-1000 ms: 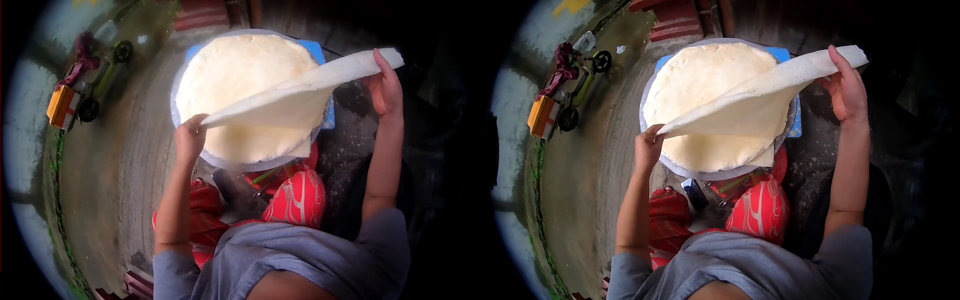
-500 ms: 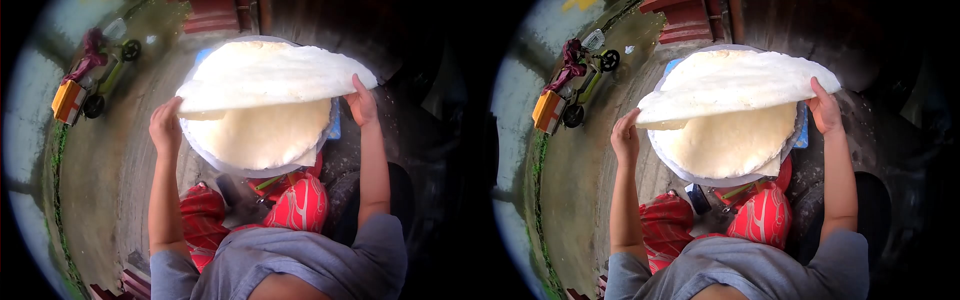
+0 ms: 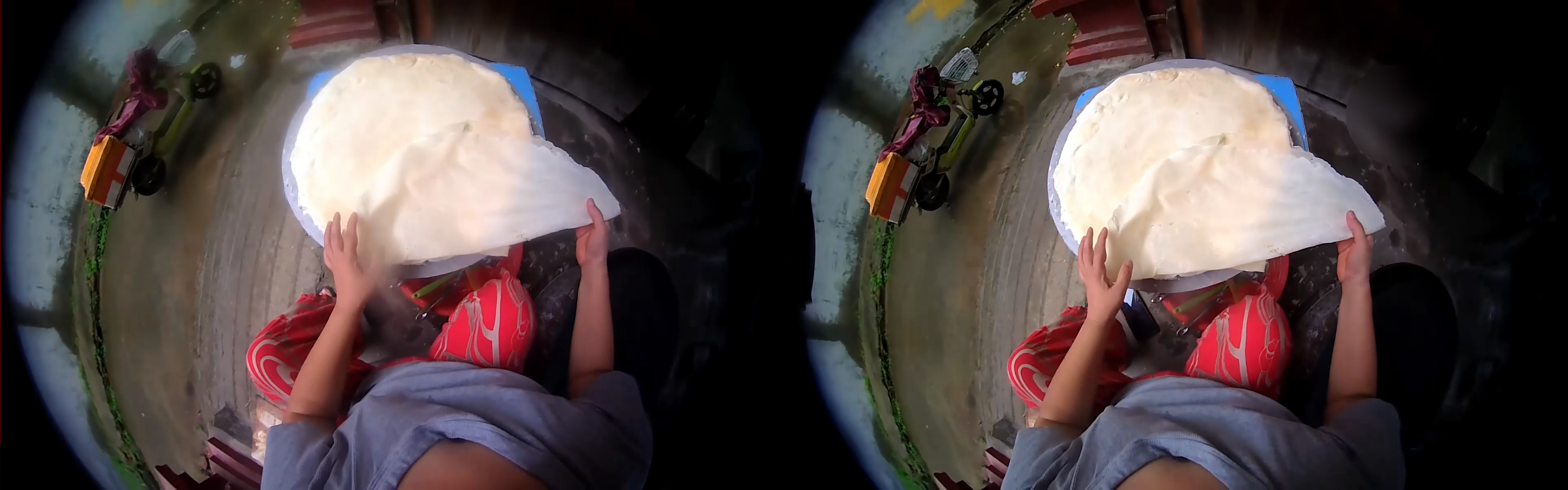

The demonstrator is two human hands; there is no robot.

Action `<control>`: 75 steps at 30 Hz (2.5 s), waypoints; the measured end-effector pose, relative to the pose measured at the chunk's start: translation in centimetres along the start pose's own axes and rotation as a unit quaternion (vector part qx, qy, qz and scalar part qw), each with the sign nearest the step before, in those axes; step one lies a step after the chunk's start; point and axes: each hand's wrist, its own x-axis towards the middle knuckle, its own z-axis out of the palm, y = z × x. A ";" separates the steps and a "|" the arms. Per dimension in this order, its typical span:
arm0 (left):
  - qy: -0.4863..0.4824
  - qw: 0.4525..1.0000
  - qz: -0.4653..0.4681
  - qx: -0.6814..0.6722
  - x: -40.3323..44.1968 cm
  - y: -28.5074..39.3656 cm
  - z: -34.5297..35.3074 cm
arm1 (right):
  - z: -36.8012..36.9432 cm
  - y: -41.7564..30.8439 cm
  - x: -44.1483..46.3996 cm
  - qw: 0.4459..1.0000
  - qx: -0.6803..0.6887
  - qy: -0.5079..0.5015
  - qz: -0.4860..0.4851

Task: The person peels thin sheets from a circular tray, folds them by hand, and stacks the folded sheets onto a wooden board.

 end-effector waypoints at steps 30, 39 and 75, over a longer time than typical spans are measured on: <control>-0.168 0.963 -0.096 -0.187 25.3 -6.6 -8.4 | 25.8 -14.2 10.9 0.958 -0.024 -0.284 0.025; 0.107 0.993 0.047 -0.027 21.6 -5.0 -11.6 | 21.3 -11.1 7.6 0.957 0.019 -0.290 -0.002; -0.324 0.922 -0.055 -0.203 19.7 -0.8 5.9 | 2.3 -0.3 -1.4 1.000 -0.013 0.014 0.009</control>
